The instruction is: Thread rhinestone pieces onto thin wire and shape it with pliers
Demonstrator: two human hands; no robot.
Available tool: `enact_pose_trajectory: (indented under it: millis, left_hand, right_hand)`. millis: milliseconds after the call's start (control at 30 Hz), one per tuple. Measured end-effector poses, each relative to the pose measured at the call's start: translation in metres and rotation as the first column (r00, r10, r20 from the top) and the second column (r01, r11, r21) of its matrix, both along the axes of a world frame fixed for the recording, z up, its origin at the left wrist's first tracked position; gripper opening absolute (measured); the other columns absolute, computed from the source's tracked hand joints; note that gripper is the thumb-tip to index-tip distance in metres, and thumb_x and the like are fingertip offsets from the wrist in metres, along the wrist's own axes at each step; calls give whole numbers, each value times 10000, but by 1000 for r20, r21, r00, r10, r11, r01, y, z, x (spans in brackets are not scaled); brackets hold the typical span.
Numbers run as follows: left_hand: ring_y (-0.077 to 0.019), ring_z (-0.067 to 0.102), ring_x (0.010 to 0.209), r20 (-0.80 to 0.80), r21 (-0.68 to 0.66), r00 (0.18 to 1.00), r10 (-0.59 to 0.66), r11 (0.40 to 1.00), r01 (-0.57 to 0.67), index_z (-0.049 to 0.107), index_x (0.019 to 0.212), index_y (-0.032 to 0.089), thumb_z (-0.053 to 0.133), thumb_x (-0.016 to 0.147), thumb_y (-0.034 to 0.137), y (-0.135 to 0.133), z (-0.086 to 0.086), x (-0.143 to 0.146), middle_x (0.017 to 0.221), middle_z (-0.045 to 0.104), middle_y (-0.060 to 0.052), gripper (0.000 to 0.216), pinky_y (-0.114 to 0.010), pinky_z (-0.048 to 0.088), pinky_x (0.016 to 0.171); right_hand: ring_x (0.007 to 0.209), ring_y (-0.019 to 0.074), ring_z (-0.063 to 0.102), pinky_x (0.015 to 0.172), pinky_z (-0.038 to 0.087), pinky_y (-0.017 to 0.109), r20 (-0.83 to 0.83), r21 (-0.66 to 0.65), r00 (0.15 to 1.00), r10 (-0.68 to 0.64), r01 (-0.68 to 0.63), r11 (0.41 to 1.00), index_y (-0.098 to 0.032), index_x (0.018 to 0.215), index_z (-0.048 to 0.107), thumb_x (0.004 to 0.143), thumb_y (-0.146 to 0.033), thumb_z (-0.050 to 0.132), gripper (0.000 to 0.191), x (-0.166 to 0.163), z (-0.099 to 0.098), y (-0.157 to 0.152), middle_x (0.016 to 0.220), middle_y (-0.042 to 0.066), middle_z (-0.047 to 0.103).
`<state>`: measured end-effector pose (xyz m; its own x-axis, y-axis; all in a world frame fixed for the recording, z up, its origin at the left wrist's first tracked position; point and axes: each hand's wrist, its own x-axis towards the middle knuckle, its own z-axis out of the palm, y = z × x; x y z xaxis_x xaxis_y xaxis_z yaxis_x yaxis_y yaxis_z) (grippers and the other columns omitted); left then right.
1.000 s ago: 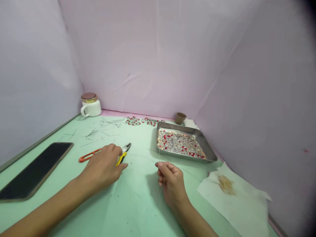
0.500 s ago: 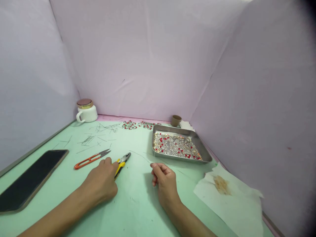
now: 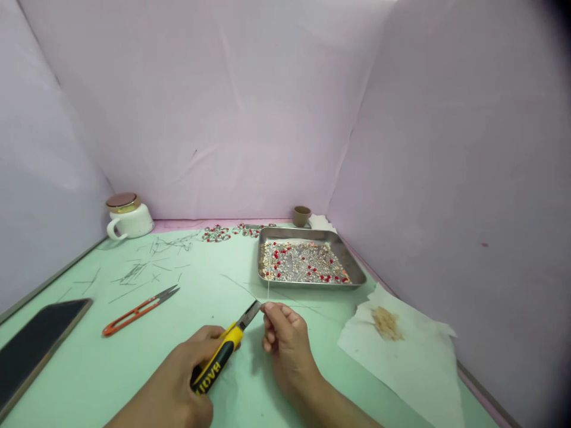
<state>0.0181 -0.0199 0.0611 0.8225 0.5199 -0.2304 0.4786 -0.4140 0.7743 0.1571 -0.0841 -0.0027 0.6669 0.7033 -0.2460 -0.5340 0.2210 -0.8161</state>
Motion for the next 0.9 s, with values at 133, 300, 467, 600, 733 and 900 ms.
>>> enact_pose_trajectory:
  millis: [133,300,467,600,733,900]
  left_hand:
    - [-181,509,785,-5,4,1000,-7,1000,7,511,705,210,316,364,74,-1,1,2,801,528,28,416,-238,423,702]
    - [-175,502,747,-40,33,999,11,999,-10,466,750,219,330,398,67,-6,0,2,796,512,15,407,-246,420,672]
    - [-159,481,667,-134,52,991,3,999,4,424,741,228,330,419,60,-6,-4,0,682,454,29,375,-239,398,606]
    - [-148,453,659,-104,19,994,-30,999,32,392,691,222,327,412,63,-3,-1,-1,656,430,41,327,-232,375,592]
    - [-140,433,640,-54,-33,997,-52,998,51,389,668,212,342,451,84,2,1,-3,645,443,43,257,-224,357,550]
    - [-126,410,590,-11,-78,999,-38,996,37,401,651,206,365,439,92,15,-1,-3,614,431,47,243,-219,322,492]
  right_hand:
    - [350,36,302,326,279,159,3,14,1000,4,-4,1000,-136,610,521,632,-336,647,237,-1,2,-1,434,-75,396]
    - [342,38,320,327,285,159,9,15,999,36,-36,999,-141,608,515,646,-338,640,237,-2,-1,-1,432,-72,408]
    - [345,39,337,322,303,155,-18,46,999,49,-48,998,-140,611,521,640,-333,647,232,-2,-3,-1,451,-64,430]
    - [342,43,346,308,315,160,2,86,988,157,-157,984,-131,589,535,629,-377,650,275,2,0,-2,451,-54,435]
    - [340,38,349,309,312,156,78,57,978,191,-196,979,-106,604,584,630,-377,654,281,7,1,-3,452,-37,460]
    - [327,32,320,298,277,150,40,37,992,119,-120,992,-110,562,583,597,-353,674,262,7,2,-4,412,-44,441]
